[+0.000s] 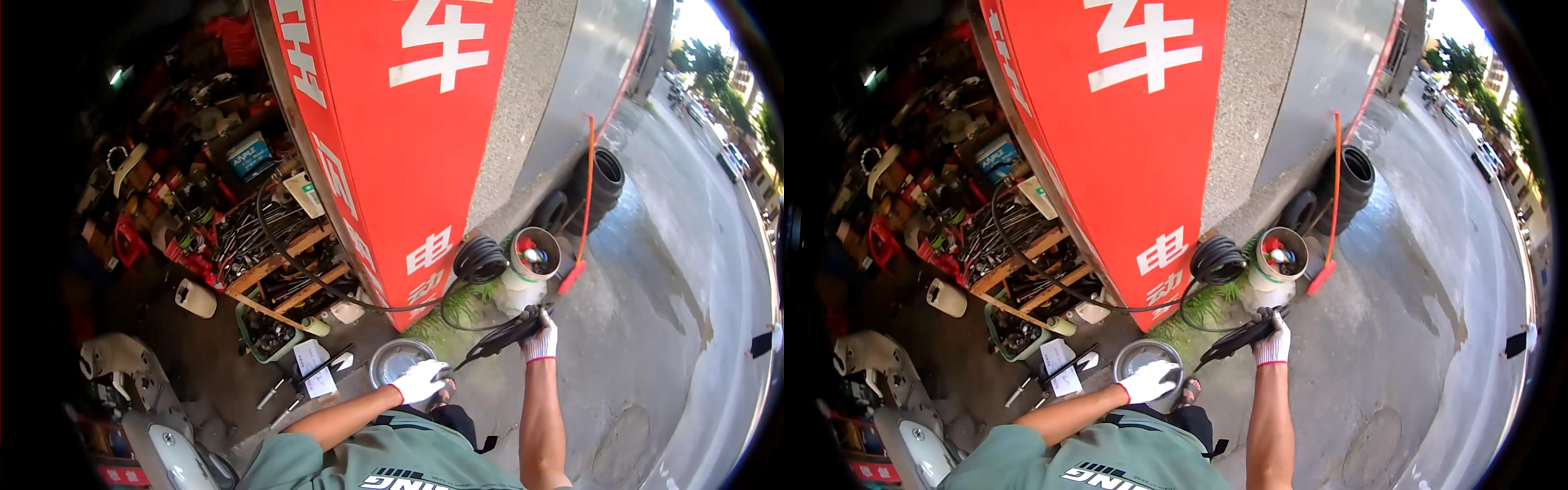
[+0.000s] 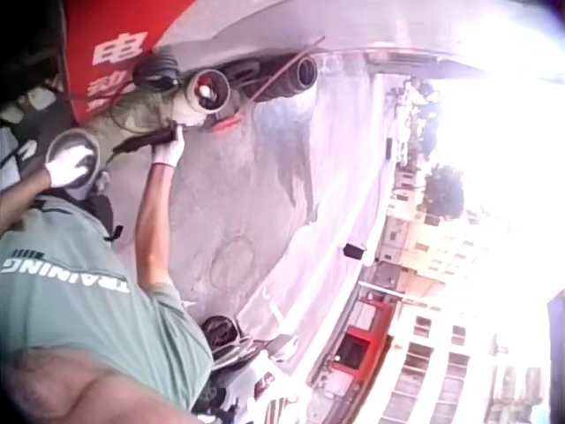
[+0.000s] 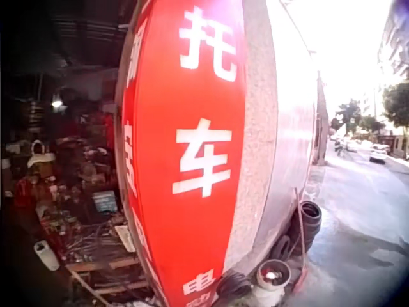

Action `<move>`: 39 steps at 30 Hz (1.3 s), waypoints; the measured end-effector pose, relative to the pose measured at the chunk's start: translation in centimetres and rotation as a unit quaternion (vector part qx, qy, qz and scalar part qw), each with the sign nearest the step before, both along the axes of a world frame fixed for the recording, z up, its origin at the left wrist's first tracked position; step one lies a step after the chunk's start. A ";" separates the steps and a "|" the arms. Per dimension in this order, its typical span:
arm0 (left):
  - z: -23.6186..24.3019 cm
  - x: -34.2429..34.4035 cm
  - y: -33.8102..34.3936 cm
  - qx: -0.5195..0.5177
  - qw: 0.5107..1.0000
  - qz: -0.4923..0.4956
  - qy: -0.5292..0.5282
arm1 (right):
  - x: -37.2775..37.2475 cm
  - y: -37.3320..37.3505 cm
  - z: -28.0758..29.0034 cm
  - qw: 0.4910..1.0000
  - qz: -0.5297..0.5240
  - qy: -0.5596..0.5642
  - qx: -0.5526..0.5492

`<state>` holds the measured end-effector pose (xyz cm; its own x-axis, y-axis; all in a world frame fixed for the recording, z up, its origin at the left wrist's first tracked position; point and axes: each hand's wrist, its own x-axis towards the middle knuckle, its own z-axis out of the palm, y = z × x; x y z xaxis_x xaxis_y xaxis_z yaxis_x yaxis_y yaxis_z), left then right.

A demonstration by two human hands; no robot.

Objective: The person cleans motorcycle front forks with a brush, handles various small metal parts and rings, and uses an air compressor hose to clean the components before organizing tools and parts in the workshop.

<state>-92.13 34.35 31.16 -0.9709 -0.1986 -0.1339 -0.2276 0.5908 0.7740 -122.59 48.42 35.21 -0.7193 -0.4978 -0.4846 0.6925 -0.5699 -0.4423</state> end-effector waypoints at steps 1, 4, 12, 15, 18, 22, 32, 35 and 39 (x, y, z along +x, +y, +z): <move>-2.9 3.0 -1.9 0.001 0.998 0.043 -0.042 | -0.1 -3.2 -0.2 0.999 0.033 -0.002 -0.015; -4.4 9.6 -4.4 0.003 0.957 0.222 -0.186 | -3.2 -9.0 0.1 0.991 0.102 0.087 0.030; -8.3 25.2 1.9 0.074 0.783 0.548 -0.284 | -11.7 -16.6 -7.0 0.347 0.278 0.674 0.591; -7.6 31.4 11.1 0.076 0.701 0.623 -0.338 | -10.1 -16.4 -10.2 0.315 0.168 0.758 0.546; -7.7 31.8 15.5 0.143 0.662 0.674 -0.296 | -14.7 -16.5 -14.2 0.321 0.139 0.764 0.542; -8.1 34.1 21.4 0.176 0.627 0.699 -0.296 | -13.0 -16.8 -13.6 0.312 0.203 0.723 0.582; -9.8 37.2 24.6 0.217 0.571 0.760 -0.224 | -10.4 -16.8 -13.6 0.330 0.276 0.685 0.588; -13.1 38.1 18.9 0.226 0.606 0.743 -0.171 | -15.1 -15.4 -14.5 0.296 0.022 0.823 0.484; -15.4 41.7 21.8 0.254 0.570 0.763 -0.169 | -10.9 -13.2 -11.8 0.388 0.357 0.653 0.544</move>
